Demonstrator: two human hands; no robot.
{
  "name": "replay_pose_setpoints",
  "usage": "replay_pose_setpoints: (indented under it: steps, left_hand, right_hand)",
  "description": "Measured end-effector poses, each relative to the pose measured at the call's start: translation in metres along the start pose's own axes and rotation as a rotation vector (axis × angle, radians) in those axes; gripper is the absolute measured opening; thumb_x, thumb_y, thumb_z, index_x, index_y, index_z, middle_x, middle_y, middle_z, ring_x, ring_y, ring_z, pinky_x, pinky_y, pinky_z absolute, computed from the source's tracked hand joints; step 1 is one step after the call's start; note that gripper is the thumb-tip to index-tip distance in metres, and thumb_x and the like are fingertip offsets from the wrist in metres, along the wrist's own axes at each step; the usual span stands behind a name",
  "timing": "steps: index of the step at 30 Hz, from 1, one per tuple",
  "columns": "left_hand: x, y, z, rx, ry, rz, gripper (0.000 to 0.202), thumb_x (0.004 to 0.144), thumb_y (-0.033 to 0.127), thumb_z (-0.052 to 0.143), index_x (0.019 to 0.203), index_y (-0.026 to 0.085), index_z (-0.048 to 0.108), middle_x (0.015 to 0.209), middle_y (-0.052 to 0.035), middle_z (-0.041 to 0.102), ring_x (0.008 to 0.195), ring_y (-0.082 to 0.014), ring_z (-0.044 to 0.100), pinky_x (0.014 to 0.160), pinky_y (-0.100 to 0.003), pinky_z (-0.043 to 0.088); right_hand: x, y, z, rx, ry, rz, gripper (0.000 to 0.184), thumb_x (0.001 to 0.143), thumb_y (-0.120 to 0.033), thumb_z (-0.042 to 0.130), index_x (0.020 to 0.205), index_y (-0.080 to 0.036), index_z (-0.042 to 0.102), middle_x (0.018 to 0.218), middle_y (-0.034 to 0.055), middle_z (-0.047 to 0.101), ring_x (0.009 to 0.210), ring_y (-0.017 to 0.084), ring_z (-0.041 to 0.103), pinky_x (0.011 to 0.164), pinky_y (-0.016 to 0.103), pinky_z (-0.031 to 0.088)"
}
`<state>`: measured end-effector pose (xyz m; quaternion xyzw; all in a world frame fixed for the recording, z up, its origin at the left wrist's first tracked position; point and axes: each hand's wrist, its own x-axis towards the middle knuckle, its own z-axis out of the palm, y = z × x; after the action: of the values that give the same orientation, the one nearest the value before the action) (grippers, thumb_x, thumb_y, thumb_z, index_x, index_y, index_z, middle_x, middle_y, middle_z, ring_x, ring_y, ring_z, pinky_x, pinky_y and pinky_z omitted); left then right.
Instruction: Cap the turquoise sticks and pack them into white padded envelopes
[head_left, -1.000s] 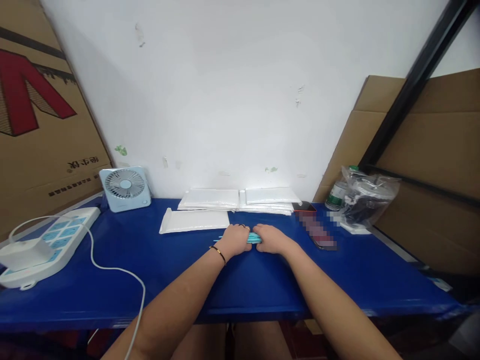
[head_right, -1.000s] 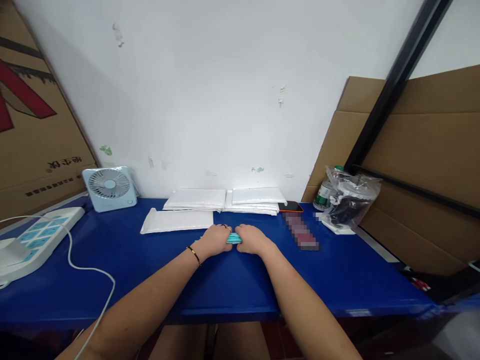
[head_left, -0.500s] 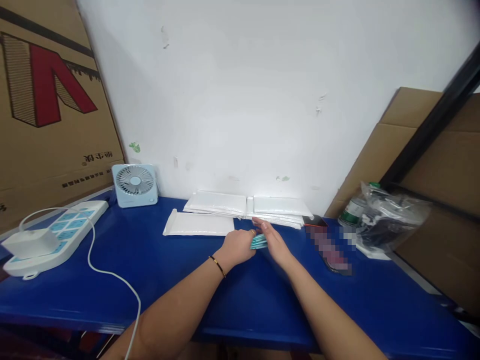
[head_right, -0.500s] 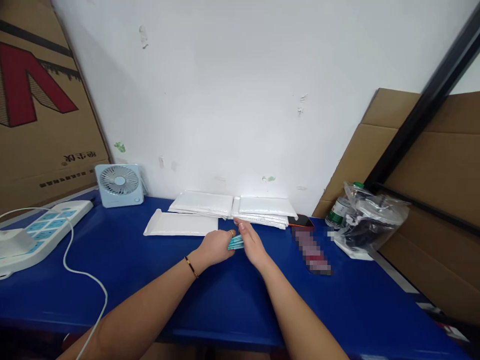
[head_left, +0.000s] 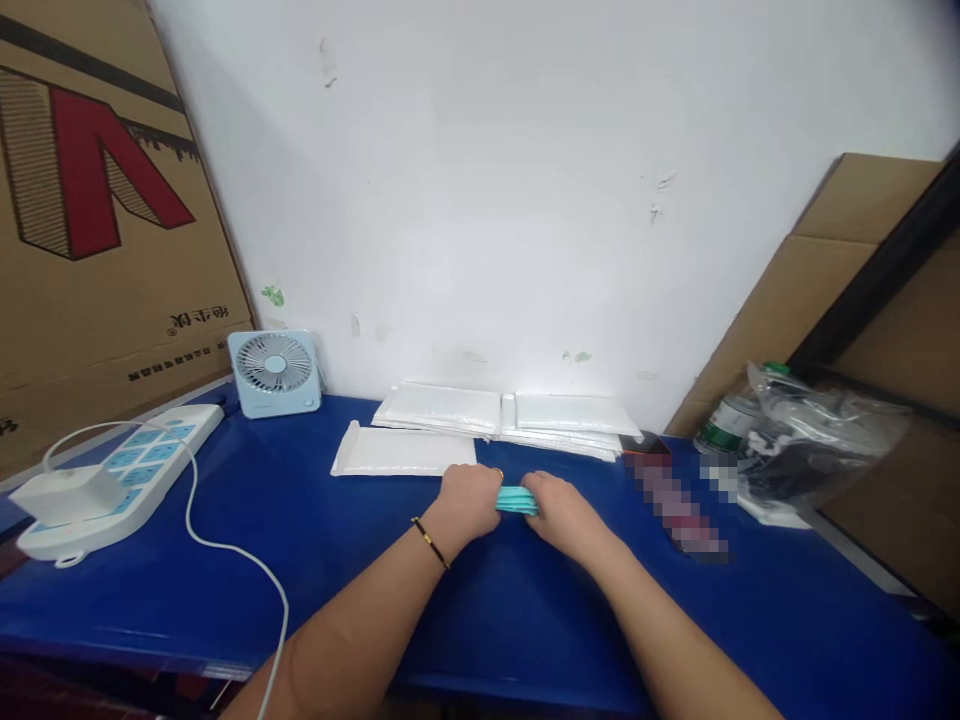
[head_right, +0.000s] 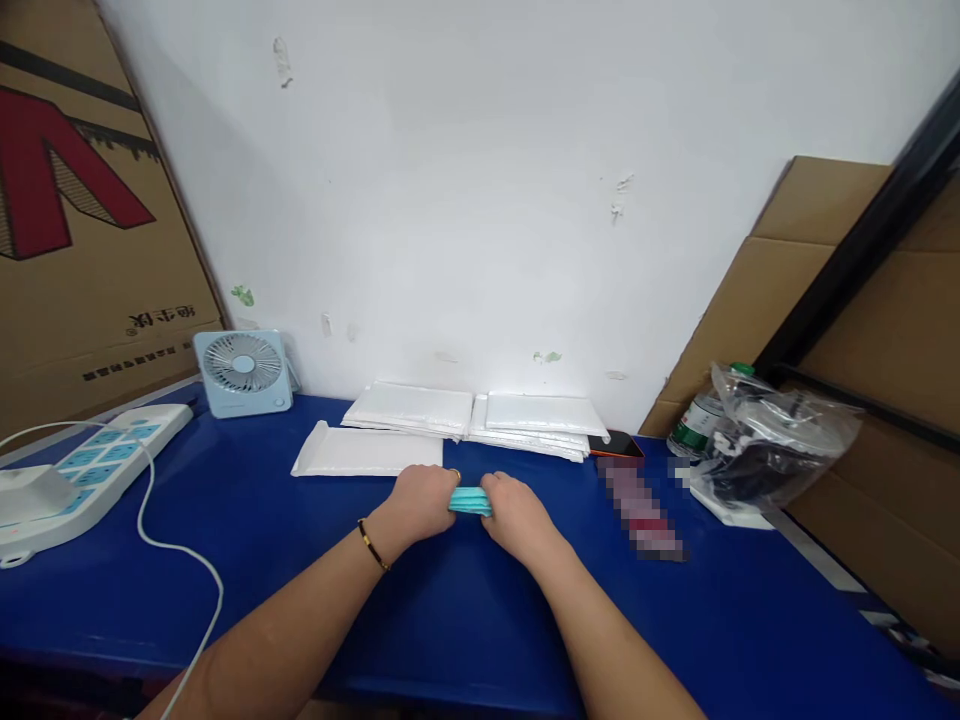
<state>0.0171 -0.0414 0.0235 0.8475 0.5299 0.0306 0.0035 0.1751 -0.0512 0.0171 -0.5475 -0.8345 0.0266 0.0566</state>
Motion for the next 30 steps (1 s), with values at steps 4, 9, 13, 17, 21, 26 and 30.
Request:
replay_pose_setpoints:
  steps: [4, 9, 13, 17, 21, 26, 30]
  left_hand:
    - [-0.002, 0.009, -0.001, -0.004, -0.016, -0.014, 0.015, 0.077, 0.017, 0.048, 0.087, 0.016, 0.059, 0.084, -0.0121, 0.066, 0.082, -0.0282, 0.065, 0.069, -0.038, 0.049]
    - [-0.006, 0.015, -0.002, -0.01, 0.003, 0.006, 0.023, 0.08, 0.011, 0.043, 0.096, 0.015, 0.059, 0.089, -0.0128, 0.066, 0.09, -0.0254, 0.062, 0.078, -0.038, 0.046]
    - [-0.003, -0.02, 0.004, 0.015, 0.177, -0.045, 0.048, 0.075, 0.01, 0.049, 0.122, 0.015, 0.045, 0.119, -0.0162, 0.055, 0.117, -0.0276, 0.045, 0.09, -0.039, 0.041]
    - [0.004, -0.054, 0.011, 0.029, 0.062, -0.106, 0.04, 0.078, 0.007, 0.044, 0.117, 0.014, 0.053, 0.109, -0.0162, 0.061, 0.106, -0.0258, 0.055, 0.084, -0.037, 0.044]
    - [-0.015, -0.062, 0.006, 0.016, 0.03, -0.052, 0.033, 0.082, 0.008, 0.038, 0.102, 0.016, 0.063, 0.096, -0.0136, 0.067, 0.094, -0.0245, 0.061, 0.083, -0.037, 0.045]
    - [-0.079, -0.072, -0.002, -0.253, -0.06, 0.242, 0.041, 0.073, 0.0, 0.039, 0.085, 0.025, 0.069, 0.097, 0.002, 0.07, 0.107, -0.0145, 0.056, 0.093, -0.026, 0.039]
    - [-0.109, -0.088, -0.008, -0.424, -0.128, 0.236, 0.039, 0.075, 0.001, 0.035, 0.066, 0.024, 0.065, 0.091, 0.0052, 0.071, 0.116, -0.0128, 0.05, 0.101, -0.027, 0.033]
  right_hand:
    - [-0.003, -0.012, -0.001, -0.117, 0.075, 0.01, 0.017, 0.075, -0.022, 0.053, 0.091, -0.018, 0.055, 0.092, 0.0103, 0.065, 0.091, 0.026, 0.056, 0.078, 0.034, 0.034]
    - [0.001, -0.021, 0.008, -0.116, -0.036, 0.126, 0.022, 0.081, -0.027, 0.048, 0.1, -0.018, 0.056, 0.092, 0.0127, 0.067, 0.08, 0.026, 0.063, 0.066, 0.032, 0.038]
    - [0.004, 0.003, 0.009, -0.145, -0.005, 0.195, 0.02, 0.085, -0.033, 0.044, 0.094, -0.021, 0.058, 0.088, 0.0105, 0.067, 0.077, 0.026, 0.064, 0.061, 0.031, 0.039]
    - [0.002, 0.036, 0.003, -0.042, 0.068, 0.313, 0.028, 0.088, -0.043, 0.039, 0.094, -0.023, 0.059, 0.087, 0.0084, 0.067, 0.076, 0.024, 0.063, 0.058, 0.028, 0.037]
    - [0.0, 0.053, 0.003, 0.061, 0.142, 0.33, 0.031, 0.089, -0.043, 0.04, 0.1, -0.023, 0.061, 0.088, 0.008, 0.067, 0.081, 0.023, 0.062, 0.059, 0.026, 0.036]
    - [-0.005, 0.062, 0.003, 0.17, 0.218, 0.271, 0.031, 0.088, -0.043, 0.042, 0.101, -0.023, 0.061, 0.088, 0.0065, 0.068, 0.082, 0.022, 0.061, 0.061, 0.024, 0.036]
    - [-0.007, 0.066, 0.002, 0.112, 0.21, 0.244, 0.031, 0.088, -0.043, 0.041, 0.102, -0.023, 0.061, 0.087, 0.0069, 0.067, 0.08, 0.021, 0.061, 0.061, 0.025, 0.036]
